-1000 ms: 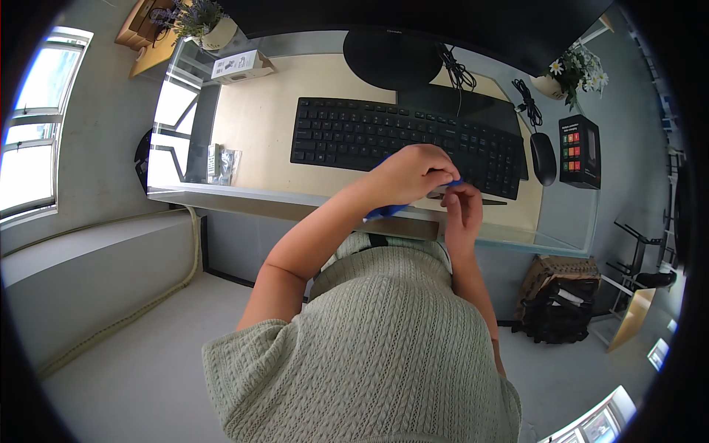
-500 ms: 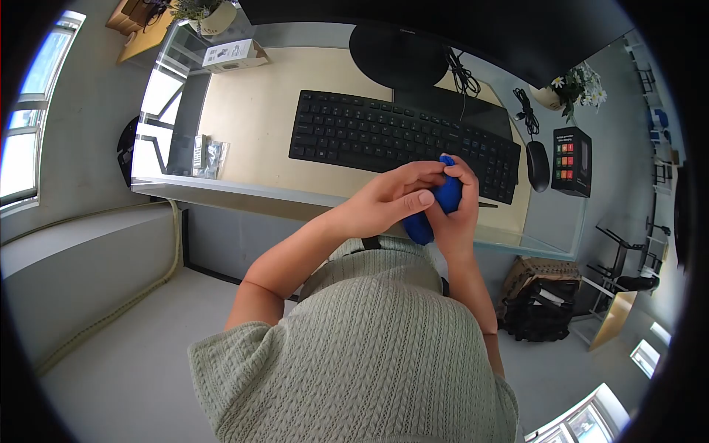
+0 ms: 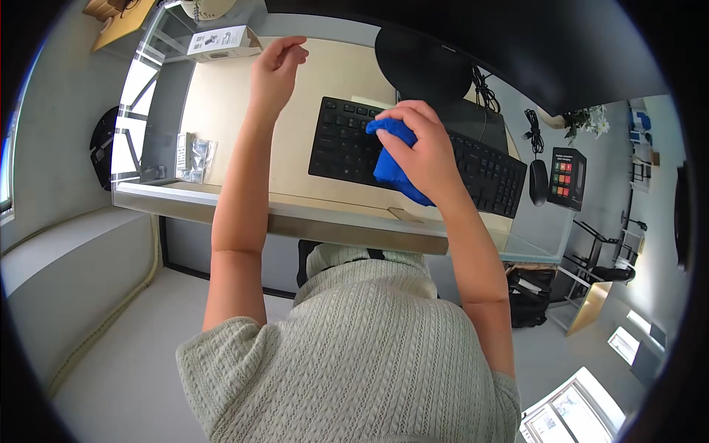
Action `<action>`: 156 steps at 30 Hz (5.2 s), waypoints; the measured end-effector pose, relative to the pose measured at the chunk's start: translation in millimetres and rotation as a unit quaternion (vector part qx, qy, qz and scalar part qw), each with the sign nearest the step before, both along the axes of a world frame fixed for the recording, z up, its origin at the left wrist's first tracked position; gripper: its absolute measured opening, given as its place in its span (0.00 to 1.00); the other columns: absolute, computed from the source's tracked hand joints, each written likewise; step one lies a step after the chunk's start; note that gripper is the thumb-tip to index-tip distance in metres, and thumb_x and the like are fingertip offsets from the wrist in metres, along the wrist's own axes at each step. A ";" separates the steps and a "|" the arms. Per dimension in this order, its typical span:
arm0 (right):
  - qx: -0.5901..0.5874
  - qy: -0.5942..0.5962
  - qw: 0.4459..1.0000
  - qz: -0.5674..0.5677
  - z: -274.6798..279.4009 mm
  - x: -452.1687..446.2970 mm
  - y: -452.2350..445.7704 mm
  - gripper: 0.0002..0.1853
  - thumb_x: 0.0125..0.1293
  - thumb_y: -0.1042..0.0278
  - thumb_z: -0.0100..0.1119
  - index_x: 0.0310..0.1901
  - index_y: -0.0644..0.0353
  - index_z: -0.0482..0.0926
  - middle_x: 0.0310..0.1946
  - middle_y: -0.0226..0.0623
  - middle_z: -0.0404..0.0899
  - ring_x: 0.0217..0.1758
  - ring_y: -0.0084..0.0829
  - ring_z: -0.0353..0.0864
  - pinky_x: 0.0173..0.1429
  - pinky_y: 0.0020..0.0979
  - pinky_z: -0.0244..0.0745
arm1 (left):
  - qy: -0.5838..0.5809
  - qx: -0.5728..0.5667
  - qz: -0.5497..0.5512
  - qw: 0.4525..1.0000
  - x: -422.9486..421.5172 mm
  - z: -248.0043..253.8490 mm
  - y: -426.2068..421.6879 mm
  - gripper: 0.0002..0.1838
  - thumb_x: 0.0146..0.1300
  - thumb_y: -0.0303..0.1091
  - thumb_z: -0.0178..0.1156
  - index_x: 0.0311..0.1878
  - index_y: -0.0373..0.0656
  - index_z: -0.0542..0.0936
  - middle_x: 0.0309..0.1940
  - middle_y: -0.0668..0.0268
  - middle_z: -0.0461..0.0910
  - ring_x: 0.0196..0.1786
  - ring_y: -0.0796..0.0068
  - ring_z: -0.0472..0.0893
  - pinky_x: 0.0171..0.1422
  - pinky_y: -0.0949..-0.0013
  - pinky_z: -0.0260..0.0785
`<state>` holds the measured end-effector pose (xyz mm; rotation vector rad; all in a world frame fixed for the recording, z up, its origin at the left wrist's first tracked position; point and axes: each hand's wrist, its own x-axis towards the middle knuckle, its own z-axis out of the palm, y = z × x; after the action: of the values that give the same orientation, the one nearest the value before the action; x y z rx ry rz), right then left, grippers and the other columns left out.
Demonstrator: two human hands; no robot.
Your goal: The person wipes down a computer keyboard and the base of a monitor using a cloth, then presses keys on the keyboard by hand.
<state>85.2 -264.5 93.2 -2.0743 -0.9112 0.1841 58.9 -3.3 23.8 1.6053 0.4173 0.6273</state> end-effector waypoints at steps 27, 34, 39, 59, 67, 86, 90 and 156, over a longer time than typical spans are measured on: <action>-0.146 -0.270 0.934 0.181 -26.6 54.0 62.8 0.09 0.54 0.73 0.64 0.36 0.46 0.87 0.35 0.21 0.79 0.44 0.29 0.79 0.46 0.34 0.72 | 0.295 0.007 -0.235 0.926 -33.0 22.3 -4.2 0.10 0.63 0.31 0.63 0.44 0.36 0.84 0.30 0.65 0.85 0.34 0.78 0.83 0.37 0.72 0.73; -0.151 -0.259 0.936 0.186 -25.6 62.2 34.2 0.10 0.54 0.73 0.65 0.36 0.47 0.87 0.37 0.21 0.79 0.44 0.29 0.79 0.47 0.34 0.73 | 0.309 0.021 -0.238 0.920 -32.5 23.6 -3.9 0.09 0.66 0.31 0.63 0.46 0.38 0.84 0.32 0.70 0.85 0.34 0.82 0.81 0.38 0.76 0.72; -0.165 -0.261 0.934 0.178 -25.5 66.3 12.3 0.09 0.54 0.73 0.65 0.36 0.48 0.86 0.38 0.21 0.79 0.44 0.29 0.79 0.49 0.34 0.73 | 0.303 0.023 -0.236 0.923 -32.8 22.4 -3.7 0.10 0.64 0.31 0.63 0.45 0.37 0.85 0.33 0.66 0.86 0.35 0.79 0.82 0.38 0.74 0.72; -0.238 -0.275 0.926 0.099 -20.2 79.3 -92.2 0.08 0.56 0.73 0.64 0.36 0.48 0.86 0.41 0.21 0.80 0.49 0.29 0.78 0.54 0.34 0.73 | 0.308 0.033 -0.231 0.922 -31.3 19.4 -2.9 0.09 0.66 0.28 0.63 0.47 0.36 0.84 0.33 0.67 0.85 0.34 0.81 0.80 0.42 0.76 0.73; -0.267 -0.280 0.920 0.058 -16.0 84.1 -131.4 0.11 0.54 0.74 0.65 0.38 0.47 0.87 0.41 0.22 0.81 0.50 0.32 0.79 0.58 0.36 0.74 | 0.293 0.028 -0.237 0.926 -31.7 14.1 0.5 0.09 0.67 0.27 0.62 0.48 0.35 0.84 0.32 0.67 0.84 0.33 0.81 0.80 0.40 0.77 0.72; -0.315 -0.275 0.908 -0.033 -22.1 97.3 -221.7 0.09 0.57 0.73 0.63 0.37 0.46 0.86 0.43 0.21 0.79 0.52 0.30 0.78 0.59 0.36 0.72 | 0.298 0.038 -0.231 0.925 -32.2 15.9 -0.1 0.09 0.68 0.28 0.62 0.48 0.36 0.84 0.32 0.68 0.84 0.33 0.81 0.80 0.41 0.77 0.72; -0.329 -0.277 0.901 -0.060 -24.2 98.9 -240.0 0.10 0.57 0.73 0.62 0.38 0.45 0.86 0.43 0.20 0.80 0.52 0.30 0.78 0.60 0.36 0.72 | 0.302 0.039 -0.228 0.925 -31.8 15.4 0.8 0.09 0.68 0.28 0.62 0.47 0.36 0.84 0.31 0.69 0.83 0.33 0.82 0.79 0.40 0.77 0.72; -0.128 -0.002 0.925 -0.359 -18.5 -32.2 -279.1 0.13 0.62 0.70 0.64 0.49 0.52 0.83 0.48 0.29 0.82 0.51 0.38 0.81 0.56 0.33 0.76 | 0.293 0.050 -0.224 0.928 -32.7 3.5 11.1 0.08 0.68 0.27 0.63 0.48 0.38 0.84 0.31 0.70 0.82 0.32 0.83 0.79 0.41 0.79 0.71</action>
<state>52.9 -543.6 74.7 -2.5101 -0.0808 -0.1019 26.2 7.9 27.4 1.8963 0.4340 -0.1971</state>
